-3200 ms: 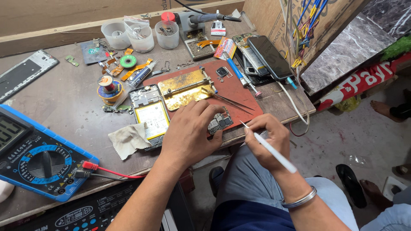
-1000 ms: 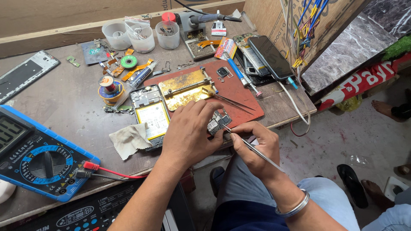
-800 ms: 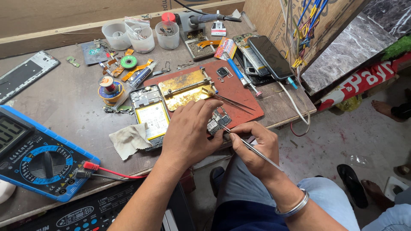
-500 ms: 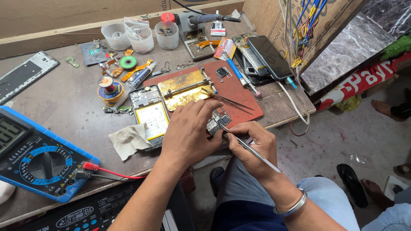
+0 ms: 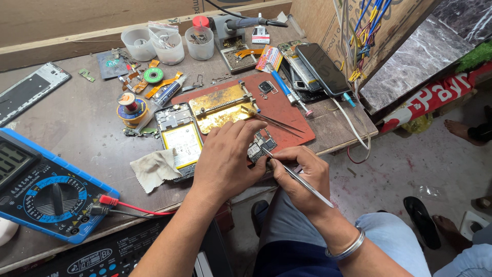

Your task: The person works on a disassembled smartphone motherboard clamped at a repair bench. They use a blue-handled tool and then tweezers to rework small components on the board, holding the board steady with the other hand, with a multimeter and soldering station on the desk.

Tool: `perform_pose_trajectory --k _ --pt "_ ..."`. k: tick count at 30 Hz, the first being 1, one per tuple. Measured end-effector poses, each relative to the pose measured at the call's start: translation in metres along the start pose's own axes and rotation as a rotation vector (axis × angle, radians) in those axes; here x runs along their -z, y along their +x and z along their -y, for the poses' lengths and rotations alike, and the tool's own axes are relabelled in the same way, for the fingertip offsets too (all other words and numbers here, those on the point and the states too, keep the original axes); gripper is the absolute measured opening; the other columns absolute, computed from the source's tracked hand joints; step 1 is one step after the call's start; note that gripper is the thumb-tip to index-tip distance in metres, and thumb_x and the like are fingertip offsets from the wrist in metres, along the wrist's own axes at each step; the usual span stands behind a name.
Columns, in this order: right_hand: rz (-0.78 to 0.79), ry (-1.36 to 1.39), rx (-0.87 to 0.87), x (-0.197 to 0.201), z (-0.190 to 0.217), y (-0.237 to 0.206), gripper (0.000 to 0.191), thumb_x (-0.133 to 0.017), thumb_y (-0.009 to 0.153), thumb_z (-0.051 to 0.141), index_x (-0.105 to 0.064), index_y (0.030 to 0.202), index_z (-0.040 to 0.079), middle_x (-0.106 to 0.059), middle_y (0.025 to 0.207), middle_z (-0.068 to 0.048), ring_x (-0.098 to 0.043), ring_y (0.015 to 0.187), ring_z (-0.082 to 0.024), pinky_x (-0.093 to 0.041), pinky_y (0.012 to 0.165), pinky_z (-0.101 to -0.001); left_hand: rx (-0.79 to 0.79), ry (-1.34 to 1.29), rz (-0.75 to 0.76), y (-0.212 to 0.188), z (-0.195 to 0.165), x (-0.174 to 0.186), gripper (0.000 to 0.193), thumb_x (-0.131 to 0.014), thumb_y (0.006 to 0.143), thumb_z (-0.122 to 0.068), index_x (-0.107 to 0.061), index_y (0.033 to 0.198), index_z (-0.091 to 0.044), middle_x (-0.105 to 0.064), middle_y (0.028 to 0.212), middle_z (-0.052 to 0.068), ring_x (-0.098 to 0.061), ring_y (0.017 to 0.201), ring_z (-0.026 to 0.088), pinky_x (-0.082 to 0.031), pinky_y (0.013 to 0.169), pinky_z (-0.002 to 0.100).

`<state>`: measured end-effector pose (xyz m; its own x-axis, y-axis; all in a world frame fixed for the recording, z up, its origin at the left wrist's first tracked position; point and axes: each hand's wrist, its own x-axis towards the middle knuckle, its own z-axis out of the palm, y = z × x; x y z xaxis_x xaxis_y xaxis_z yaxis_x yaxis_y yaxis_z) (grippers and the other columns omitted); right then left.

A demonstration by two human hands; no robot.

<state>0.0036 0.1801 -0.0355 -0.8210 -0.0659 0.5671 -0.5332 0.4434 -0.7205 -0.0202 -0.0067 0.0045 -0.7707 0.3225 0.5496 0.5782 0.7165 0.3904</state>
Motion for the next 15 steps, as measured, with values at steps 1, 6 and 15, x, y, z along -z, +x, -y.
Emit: perform_pose_trajectory --k 1,6,15 --pt "0.001 -0.005 0.009 -0.0003 -0.0003 -0.0002 0.011 -0.077 0.088 0.009 -0.074 0.098 0.004 -0.076 0.089 -0.007 -0.072 0.079 -0.014 -0.057 0.072 -0.0273 -0.002 0.001 -0.001 -0.0002 0.0003 -0.0003 0.062 -0.081 0.070 -0.025 -0.059 0.127 -0.014 -0.066 0.112 0.006 -0.063 0.109 0.027 -0.045 0.091 0.042" --pt "0.002 0.004 -0.008 -0.0013 -0.0012 -0.0004 0.012 -0.077 0.089 0.010 -0.074 0.099 0.004 -0.076 0.090 -0.006 -0.072 0.078 -0.013 -0.057 0.071 -0.0265 -0.019 0.014 -0.015 -0.0001 0.0011 -0.0009 0.061 -0.081 0.070 -0.025 -0.059 0.126 -0.014 -0.066 0.113 0.006 -0.062 0.110 0.028 -0.045 0.090 0.043" --pt "0.000 0.069 -0.005 -0.0002 -0.0039 -0.0010 0.014 -0.075 0.093 0.011 -0.073 0.104 0.004 -0.077 0.095 -0.007 -0.074 0.082 -0.013 -0.059 0.074 -0.0261 -0.007 0.011 0.005 0.0010 0.0004 0.0003 0.060 -0.081 0.069 -0.024 -0.059 0.124 -0.014 -0.066 0.110 0.006 -0.063 0.108 0.027 -0.045 0.088 0.043"
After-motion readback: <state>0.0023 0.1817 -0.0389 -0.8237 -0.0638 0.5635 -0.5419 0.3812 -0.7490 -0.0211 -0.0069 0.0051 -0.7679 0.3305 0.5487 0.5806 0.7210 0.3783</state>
